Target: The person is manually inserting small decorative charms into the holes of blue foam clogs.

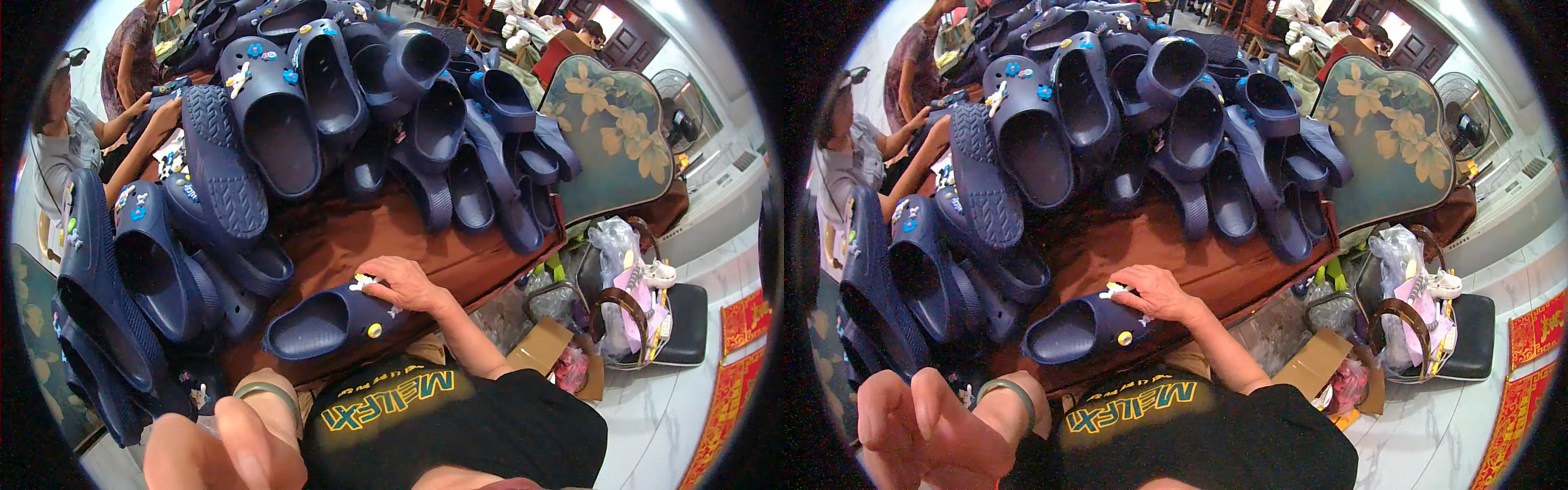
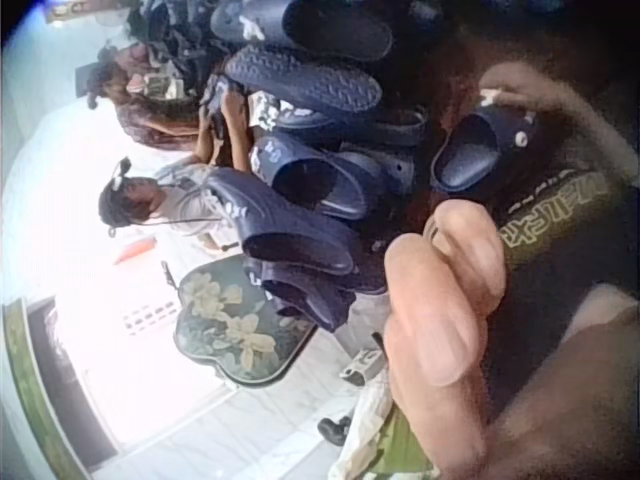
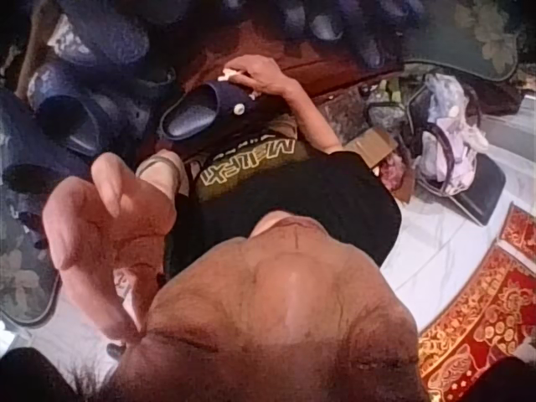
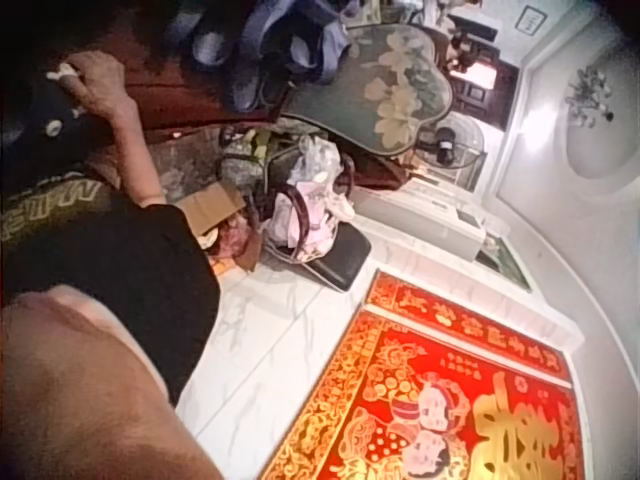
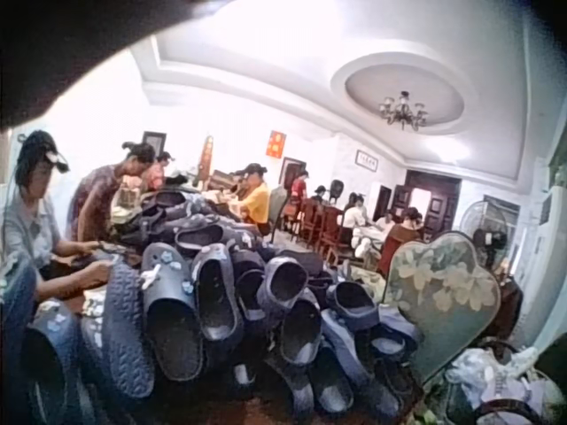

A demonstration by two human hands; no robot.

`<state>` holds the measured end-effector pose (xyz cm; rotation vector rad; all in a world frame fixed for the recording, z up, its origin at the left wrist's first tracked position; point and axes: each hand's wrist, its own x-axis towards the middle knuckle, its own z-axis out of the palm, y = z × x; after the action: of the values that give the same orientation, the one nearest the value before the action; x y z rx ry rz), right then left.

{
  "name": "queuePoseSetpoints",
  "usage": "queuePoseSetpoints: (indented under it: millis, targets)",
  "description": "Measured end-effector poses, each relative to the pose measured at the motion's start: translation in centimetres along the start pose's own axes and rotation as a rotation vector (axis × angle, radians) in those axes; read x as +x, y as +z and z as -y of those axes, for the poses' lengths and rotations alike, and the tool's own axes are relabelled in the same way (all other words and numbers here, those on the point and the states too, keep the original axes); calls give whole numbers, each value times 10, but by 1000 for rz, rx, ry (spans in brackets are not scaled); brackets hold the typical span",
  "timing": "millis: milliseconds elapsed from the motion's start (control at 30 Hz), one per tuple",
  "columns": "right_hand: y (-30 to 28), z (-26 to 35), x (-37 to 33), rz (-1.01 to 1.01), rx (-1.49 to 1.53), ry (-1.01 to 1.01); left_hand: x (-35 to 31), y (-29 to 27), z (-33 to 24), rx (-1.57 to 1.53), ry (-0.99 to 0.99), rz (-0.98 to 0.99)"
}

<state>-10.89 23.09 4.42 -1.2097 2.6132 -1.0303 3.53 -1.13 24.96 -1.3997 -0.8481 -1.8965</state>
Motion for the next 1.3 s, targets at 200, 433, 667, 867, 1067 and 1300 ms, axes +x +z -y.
queuePoseSetpoints:
  millis: [200,433,667,867,1067,1300]
  targets:
    - [-4,1,1,19,37,-27,19,-22,-33,-104,-270,255]
    - [-7,-3,3,39,-8,-86,-64,-36,16,420,-813,118]
    - [-4,22,8,48,-160,-43,-171,-37,44,901,-1545,-97]
    - [-4,17,17,83,-72,16,-176,-44,70,840,-1655,165]
    - [8,2,18,50,-60,68,-197,-50,76,311,-1678,97]
    - [-5,-12,9,-80,414,293,-179,-41,80,151,-1739,-224]
